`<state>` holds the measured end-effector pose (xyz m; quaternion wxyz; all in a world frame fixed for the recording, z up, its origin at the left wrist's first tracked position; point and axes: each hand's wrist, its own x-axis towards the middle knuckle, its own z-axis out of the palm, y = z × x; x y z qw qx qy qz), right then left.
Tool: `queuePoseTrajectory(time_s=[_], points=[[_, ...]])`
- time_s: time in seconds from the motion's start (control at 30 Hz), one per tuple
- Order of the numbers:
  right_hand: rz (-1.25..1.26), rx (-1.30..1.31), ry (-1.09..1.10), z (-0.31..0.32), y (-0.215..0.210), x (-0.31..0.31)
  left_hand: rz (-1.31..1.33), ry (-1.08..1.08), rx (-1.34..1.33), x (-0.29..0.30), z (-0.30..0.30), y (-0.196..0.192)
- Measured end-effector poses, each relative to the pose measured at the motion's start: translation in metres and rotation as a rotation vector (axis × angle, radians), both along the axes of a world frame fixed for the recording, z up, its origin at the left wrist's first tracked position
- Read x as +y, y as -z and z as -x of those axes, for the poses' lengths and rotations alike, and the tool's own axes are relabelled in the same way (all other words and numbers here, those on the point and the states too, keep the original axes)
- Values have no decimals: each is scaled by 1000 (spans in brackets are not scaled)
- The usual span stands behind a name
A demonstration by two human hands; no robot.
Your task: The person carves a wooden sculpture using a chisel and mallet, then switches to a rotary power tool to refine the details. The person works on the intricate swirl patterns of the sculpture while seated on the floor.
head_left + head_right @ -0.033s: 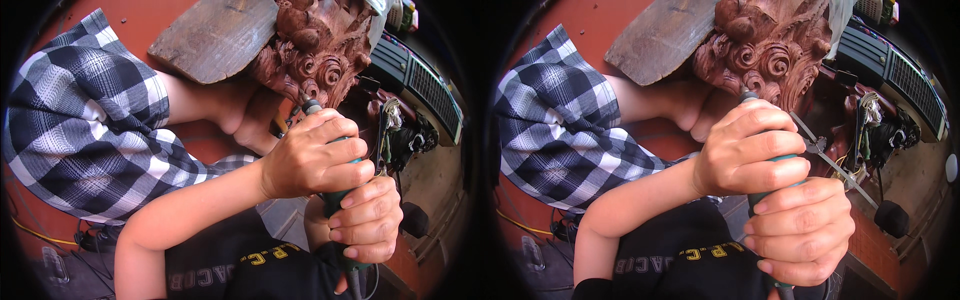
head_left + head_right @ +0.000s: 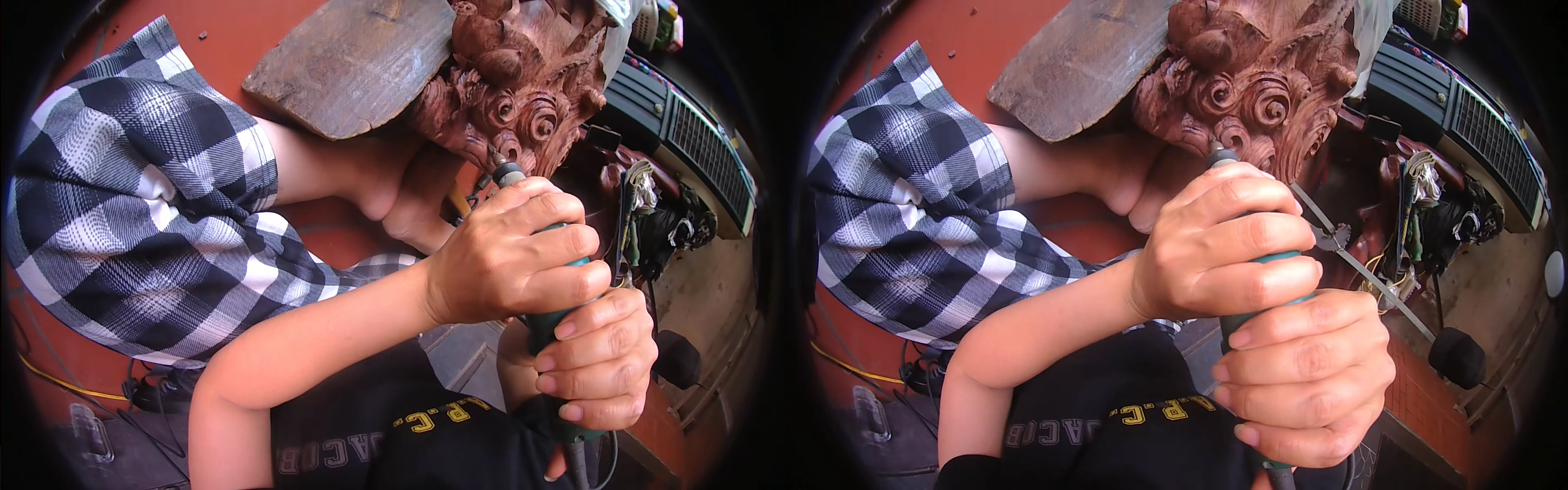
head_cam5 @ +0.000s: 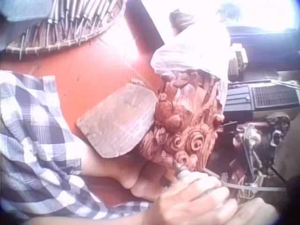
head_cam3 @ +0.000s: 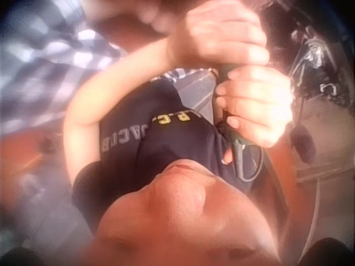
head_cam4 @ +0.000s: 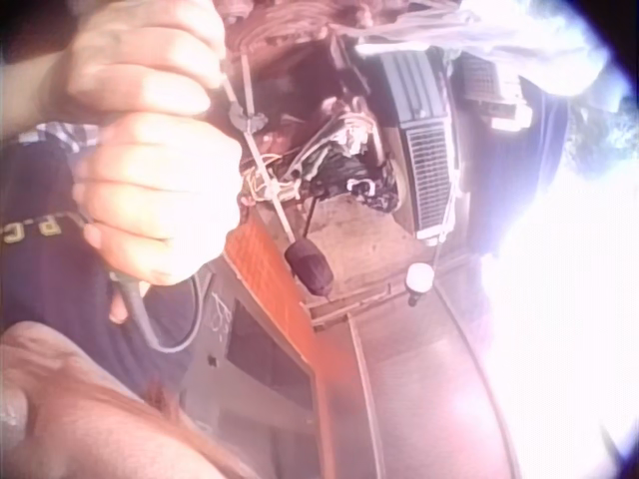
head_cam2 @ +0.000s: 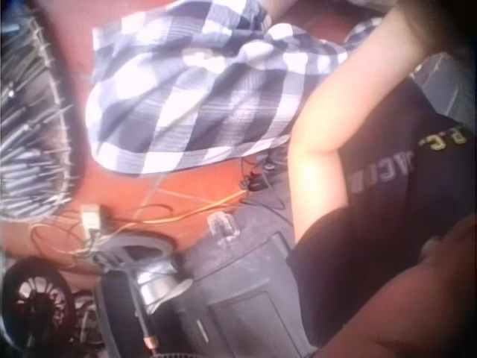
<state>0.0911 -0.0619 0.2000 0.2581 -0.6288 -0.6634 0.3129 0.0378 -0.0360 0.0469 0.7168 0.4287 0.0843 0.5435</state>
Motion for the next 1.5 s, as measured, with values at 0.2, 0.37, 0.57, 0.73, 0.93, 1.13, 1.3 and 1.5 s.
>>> queuePoseTrajectory(time_s=[0.2,0.37,0.57,0.73,0.93,1.13,1.3,1.5], points=[[-68,-47,29,10,12,5,-38,3,-44,9,-1,10],[-139,-92,-55,21,17,7,-227,64,133,24,20,15],[-281,-289,-16,51,45,10,-346,-14,371,32,52,18],[-369,-308,212,78,87,50,-583,-108,397,56,54,54],[9,-264,201,84,84,87,-344,72,508,77,70,62],[95,-212,178,80,104,102,-118,309,617,90,71,53],[83,-189,194,75,111,103,18,368,588,85,59,52],[68,-172,196,74,117,108,-21,442,525,85,53,64]])
